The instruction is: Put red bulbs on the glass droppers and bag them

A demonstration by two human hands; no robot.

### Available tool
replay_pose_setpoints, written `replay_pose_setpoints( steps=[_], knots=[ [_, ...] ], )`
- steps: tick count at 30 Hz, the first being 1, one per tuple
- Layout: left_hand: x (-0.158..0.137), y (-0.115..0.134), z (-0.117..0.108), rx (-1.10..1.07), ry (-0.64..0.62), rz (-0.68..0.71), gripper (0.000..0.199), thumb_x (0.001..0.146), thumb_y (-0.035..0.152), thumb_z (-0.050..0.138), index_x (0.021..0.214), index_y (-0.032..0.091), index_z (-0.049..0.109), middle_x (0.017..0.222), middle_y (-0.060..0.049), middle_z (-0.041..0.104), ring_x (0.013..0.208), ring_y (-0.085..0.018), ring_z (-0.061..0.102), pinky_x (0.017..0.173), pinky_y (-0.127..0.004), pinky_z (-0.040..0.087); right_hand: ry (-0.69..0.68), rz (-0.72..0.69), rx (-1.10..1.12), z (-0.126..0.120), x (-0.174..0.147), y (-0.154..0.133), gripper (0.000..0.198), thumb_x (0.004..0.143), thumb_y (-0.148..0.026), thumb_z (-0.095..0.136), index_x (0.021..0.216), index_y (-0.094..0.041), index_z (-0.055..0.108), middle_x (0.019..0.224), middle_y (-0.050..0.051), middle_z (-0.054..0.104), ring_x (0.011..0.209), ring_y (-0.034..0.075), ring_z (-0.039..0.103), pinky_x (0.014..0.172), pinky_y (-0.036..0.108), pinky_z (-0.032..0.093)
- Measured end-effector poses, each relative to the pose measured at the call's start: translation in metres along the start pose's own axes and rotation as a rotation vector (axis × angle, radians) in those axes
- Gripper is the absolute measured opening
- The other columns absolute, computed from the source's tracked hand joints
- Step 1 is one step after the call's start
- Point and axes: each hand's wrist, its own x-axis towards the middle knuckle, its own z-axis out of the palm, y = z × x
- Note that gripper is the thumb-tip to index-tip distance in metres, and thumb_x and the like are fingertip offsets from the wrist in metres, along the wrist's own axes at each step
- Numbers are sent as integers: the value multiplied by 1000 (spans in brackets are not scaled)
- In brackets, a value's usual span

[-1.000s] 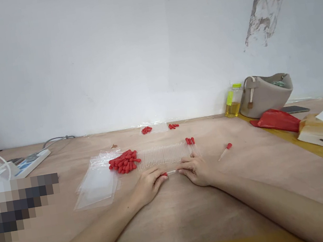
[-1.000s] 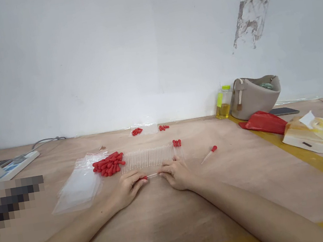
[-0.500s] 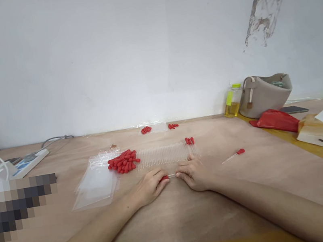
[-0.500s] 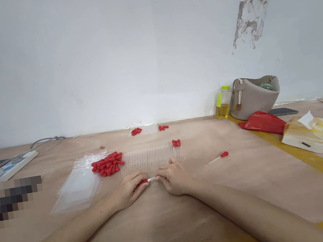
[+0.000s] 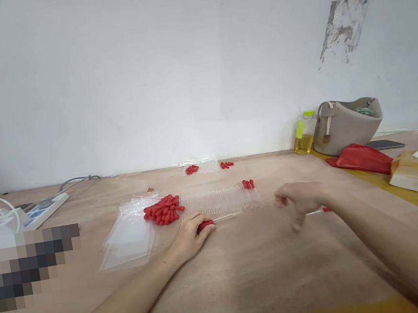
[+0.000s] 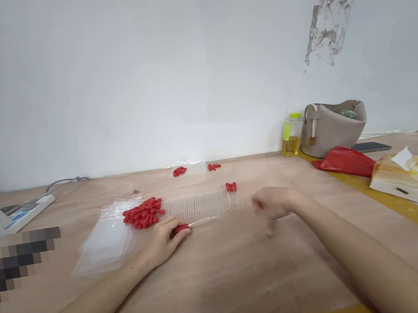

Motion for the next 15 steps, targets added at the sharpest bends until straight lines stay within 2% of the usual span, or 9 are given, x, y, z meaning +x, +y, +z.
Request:
replay_pose_setpoints(
  steps=[1,3,6,9,12,15],
  knots=[
    [0,-1,0,-17,6,-8,16,84,27,49,80,17,60,76,-2,58,70,-14,54,63,-23,41,-93,73,-17,0,-5,14,49,38,-33,75,79,-18,55,80,1,56,68,17,51,53,22,34],
    [0,-2,0,-49,21,-18,13,83,26,51,82,17,61,77,-1,59,71,-14,54,64,-23,41,-190,170,-6,6,-11,37,46,38,-31,74,77,-18,54,76,-1,55,61,13,49,48,21,31],
    [0,-2,1,-78,46,-38,11,81,25,54,87,19,61,81,-1,62,74,-14,55,66,-24,42,-193,178,48,19,-14,60,30,47,-26,68,72,-17,55,67,-3,54,55,10,47,46,20,29],
    [-1,0,2,-98,49,-62,12,79,25,56,89,19,61,81,-1,63,72,-14,56,65,-24,42,-200,116,112,20,-15,65,13,55,-20,61,65,-16,56,58,-3,53,53,9,47,47,19,30],
    [-1,0,2,-110,37,-56,11,80,26,56,85,19,62,79,0,64,69,-13,56,62,-23,42,-76,-52,291,9,-15,47,10,65,-24,56,67,-16,51,59,-2,52,51,8,46,48,19,32],
    [-1,0,2,-107,37,-28,11,82,26,53,82,19,61,77,0,62,68,-13,55,61,-23,42,246,-261,648,-2,-3,8,17,75,-34,51,78,-18,45,68,-1,55,52,7,48,51,21,38]
  ],
)
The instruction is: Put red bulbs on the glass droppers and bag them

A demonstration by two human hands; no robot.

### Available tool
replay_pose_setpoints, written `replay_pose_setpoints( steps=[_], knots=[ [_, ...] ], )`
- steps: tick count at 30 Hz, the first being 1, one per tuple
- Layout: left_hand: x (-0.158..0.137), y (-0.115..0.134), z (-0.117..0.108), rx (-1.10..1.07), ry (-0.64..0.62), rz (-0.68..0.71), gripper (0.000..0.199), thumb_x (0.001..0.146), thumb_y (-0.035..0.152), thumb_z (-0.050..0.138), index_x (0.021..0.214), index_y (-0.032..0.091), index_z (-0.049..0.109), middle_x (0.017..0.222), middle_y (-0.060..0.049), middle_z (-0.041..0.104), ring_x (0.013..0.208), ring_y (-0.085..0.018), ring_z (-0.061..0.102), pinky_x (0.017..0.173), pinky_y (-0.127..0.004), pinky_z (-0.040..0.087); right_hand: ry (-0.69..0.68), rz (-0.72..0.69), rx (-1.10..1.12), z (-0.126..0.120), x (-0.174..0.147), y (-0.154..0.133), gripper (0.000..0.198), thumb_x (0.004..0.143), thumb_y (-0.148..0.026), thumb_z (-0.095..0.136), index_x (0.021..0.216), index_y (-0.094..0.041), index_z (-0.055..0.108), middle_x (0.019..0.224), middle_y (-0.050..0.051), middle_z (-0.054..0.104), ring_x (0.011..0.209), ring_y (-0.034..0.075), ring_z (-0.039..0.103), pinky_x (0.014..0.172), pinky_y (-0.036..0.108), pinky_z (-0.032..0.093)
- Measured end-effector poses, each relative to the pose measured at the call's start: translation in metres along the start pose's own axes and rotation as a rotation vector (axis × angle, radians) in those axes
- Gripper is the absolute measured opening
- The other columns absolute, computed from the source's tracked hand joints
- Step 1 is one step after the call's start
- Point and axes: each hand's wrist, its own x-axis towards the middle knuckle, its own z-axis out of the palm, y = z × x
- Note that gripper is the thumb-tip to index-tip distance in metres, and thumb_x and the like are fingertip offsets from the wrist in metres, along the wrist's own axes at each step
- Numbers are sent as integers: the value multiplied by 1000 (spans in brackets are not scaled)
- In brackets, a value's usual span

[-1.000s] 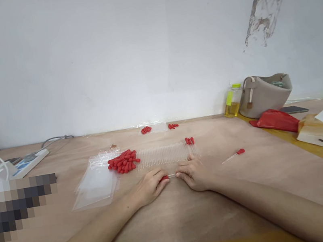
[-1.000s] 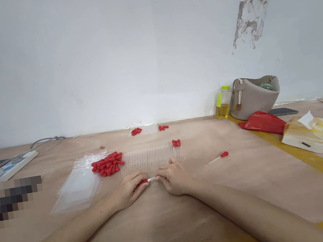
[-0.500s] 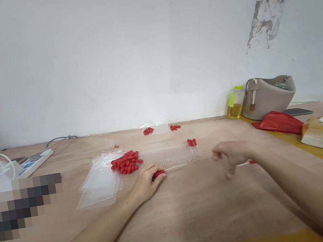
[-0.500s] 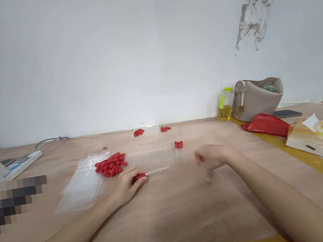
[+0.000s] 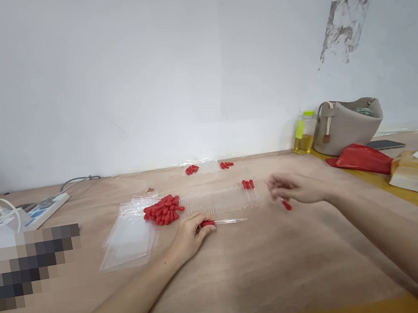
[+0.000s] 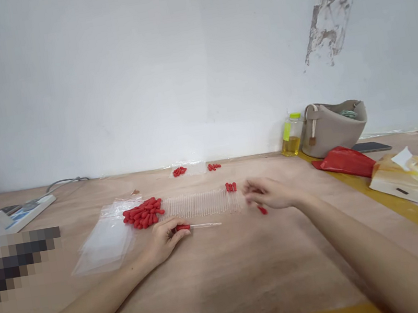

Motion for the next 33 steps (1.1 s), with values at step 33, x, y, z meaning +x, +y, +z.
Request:
replay_pose_setpoints(
  steps=[33],
  knots=[
    [-3,-15,5,-84,219,-24,56,76,24,57,121,21,24,112,-10,47,99,-20,51,84,-41,43,593,144,-681,68,52,19,33,85,-19,30,107,-16,56,97,12,60,81,19,56,69,26,37]
  ],
)
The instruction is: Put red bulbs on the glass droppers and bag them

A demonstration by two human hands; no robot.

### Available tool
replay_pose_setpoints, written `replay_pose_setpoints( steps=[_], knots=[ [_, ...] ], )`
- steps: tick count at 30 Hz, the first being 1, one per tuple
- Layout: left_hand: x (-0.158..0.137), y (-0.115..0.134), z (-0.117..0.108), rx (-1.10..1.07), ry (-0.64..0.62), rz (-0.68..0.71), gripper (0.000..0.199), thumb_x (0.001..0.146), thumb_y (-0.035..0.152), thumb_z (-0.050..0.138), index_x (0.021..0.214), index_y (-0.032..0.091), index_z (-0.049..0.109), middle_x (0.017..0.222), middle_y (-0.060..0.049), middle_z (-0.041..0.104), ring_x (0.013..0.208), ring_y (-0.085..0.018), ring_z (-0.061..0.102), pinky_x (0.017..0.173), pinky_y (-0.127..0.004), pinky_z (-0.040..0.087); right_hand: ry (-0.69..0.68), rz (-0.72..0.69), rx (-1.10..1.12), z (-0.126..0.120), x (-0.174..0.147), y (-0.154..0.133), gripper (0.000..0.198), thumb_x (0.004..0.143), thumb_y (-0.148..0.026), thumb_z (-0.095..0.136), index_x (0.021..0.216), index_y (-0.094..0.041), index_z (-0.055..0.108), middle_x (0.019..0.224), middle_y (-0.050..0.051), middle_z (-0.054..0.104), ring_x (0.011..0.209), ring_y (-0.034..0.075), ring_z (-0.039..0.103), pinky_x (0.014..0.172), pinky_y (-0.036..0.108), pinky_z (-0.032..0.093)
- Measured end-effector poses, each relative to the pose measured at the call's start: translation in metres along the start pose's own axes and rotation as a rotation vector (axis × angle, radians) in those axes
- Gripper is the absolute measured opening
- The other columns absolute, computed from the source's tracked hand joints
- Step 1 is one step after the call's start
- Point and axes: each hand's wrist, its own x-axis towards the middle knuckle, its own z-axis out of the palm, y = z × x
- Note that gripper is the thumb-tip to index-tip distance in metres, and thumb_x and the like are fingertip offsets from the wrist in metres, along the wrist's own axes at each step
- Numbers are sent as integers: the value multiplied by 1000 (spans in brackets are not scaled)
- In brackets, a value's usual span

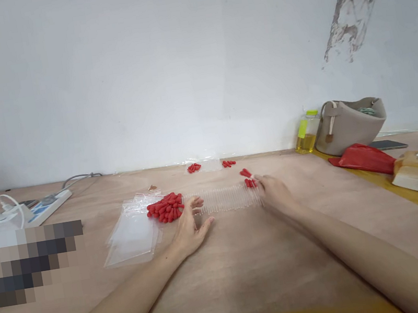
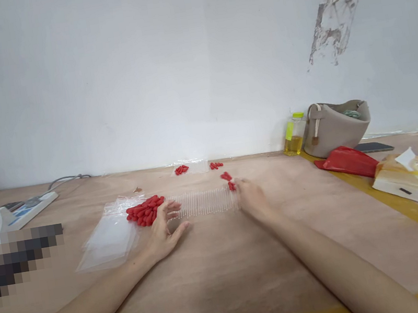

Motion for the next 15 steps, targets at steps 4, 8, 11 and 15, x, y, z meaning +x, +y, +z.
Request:
replay_pose_setpoints(
  steps=[4,8,11,15],
  knots=[
    [-3,4,-2,136,-123,91,52,78,24,54,122,22,27,115,-10,48,97,-22,52,83,-43,43,-63,217,-136,3,11,31,33,84,-22,31,88,-13,63,87,15,61,81,22,57,68,27,36],
    [-3,8,-4,169,-146,104,50,78,22,53,122,21,29,116,-10,46,97,-22,51,82,-40,43,-128,225,-152,16,10,37,30,83,-18,34,87,-10,63,90,17,57,84,22,56,72,28,37],
    [-1,10,-5,177,-161,89,48,78,22,53,120,20,31,114,-10,46,97,-22,51,83,-39,43,-150,212,-132,23,8,33,27,81,-17,37,85,-9,62,91,18,54,82,23,56,72,29,38],
    [-1,11,-6,182,-184,74,47,78,21,53,120,20,32,114,-9,47,99,-22,50,83,-37,42,-161,193,-98,26,8,31,25,79,-15,38,83,-9,62,91,17,54,80,22,56,71,29,38]
  ],
)
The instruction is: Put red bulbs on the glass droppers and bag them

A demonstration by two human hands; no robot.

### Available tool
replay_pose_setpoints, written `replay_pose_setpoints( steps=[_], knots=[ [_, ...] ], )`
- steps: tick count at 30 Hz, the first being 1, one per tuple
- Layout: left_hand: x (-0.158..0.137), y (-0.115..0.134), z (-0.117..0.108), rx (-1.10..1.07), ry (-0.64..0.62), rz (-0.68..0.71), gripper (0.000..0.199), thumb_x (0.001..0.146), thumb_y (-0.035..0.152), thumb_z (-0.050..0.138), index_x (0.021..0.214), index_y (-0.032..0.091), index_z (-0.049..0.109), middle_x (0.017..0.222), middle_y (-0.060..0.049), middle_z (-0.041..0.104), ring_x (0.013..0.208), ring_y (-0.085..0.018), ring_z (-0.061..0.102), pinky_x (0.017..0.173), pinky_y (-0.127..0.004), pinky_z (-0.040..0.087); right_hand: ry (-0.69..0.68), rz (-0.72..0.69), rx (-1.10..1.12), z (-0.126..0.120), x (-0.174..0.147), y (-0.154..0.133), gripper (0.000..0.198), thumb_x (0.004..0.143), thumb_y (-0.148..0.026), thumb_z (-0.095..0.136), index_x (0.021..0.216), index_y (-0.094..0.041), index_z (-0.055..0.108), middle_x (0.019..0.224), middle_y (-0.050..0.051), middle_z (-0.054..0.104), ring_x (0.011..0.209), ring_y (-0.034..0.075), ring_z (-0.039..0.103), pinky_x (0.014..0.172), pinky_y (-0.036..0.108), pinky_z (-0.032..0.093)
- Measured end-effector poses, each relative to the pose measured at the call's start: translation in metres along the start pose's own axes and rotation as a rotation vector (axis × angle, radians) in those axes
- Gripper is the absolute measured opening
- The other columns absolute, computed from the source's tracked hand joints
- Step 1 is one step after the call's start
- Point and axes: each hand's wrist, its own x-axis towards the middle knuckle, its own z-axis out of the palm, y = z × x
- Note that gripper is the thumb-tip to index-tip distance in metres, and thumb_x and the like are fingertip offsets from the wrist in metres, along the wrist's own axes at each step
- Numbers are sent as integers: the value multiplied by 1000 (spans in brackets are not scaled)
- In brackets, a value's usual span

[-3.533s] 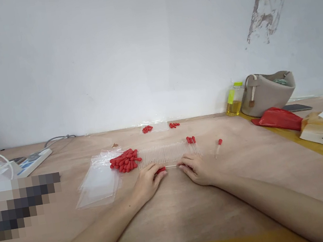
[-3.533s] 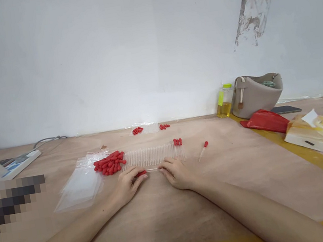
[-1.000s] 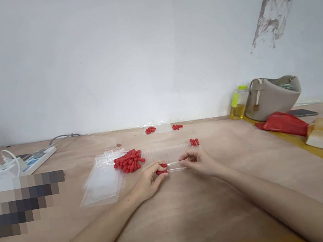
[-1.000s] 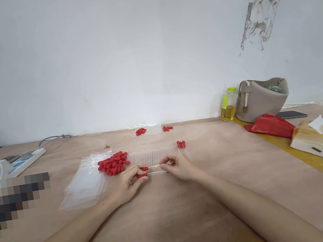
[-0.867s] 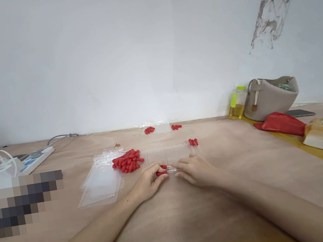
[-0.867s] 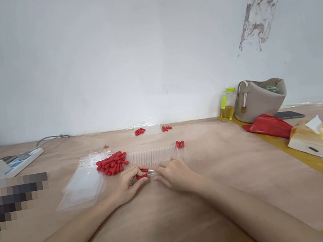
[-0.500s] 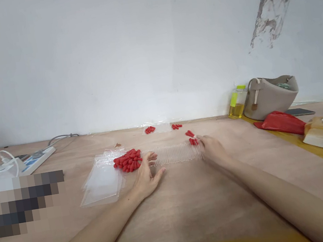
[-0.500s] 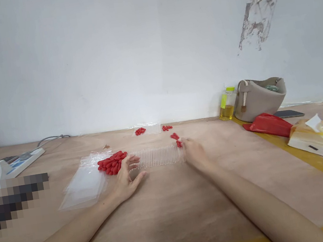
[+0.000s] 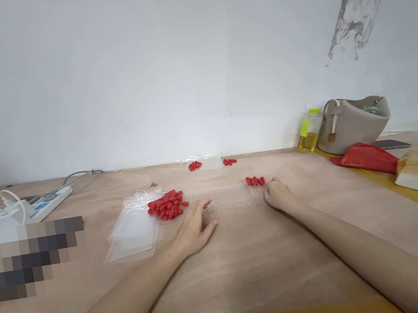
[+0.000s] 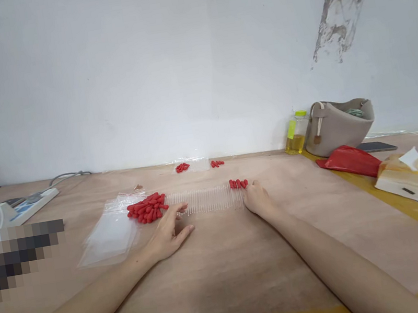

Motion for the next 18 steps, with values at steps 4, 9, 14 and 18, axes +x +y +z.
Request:
replay_pose_setpoints(
  steps=[4,9,14,18],
  knots=[
    [1,1,0,0,-23,-8,46,77,20,53,119,20,33,113,-8,47,97,-22,50,81,-37,43,28,-9,48,-1,2,2,26,79,-18,38,87,-9,61,88,16,57,87,21,55,75,27,37],
    [1,2,-1,5,-37,-25,44,78,20,52,118,21,34,111,-8,48,98,-22,49,81,-36,43,86,17,108,-4,5,5,24,77,-19,40,85,-12,61,88,12,60,87,19,54,74,24,37],
    [2,3,-1,7,-42,-10,40,78,20,51,115,21,37,110,-7,48,95,-22,50,78,-35,43,77,1,140,-6,4,4,15,70,-20,47,68,-15,61,75,7,61,80,17,55,67,22,38],
    [2,5,-3,12,-49,-9,37,78,19,50,113,21,39,109,-7,48,90,-20,51,75,-34,44,53,-20,126,-8,3,0,17,69,-19,46,60,-15,60,66,7,60,78,18,55,65,22,38]
  ],
)
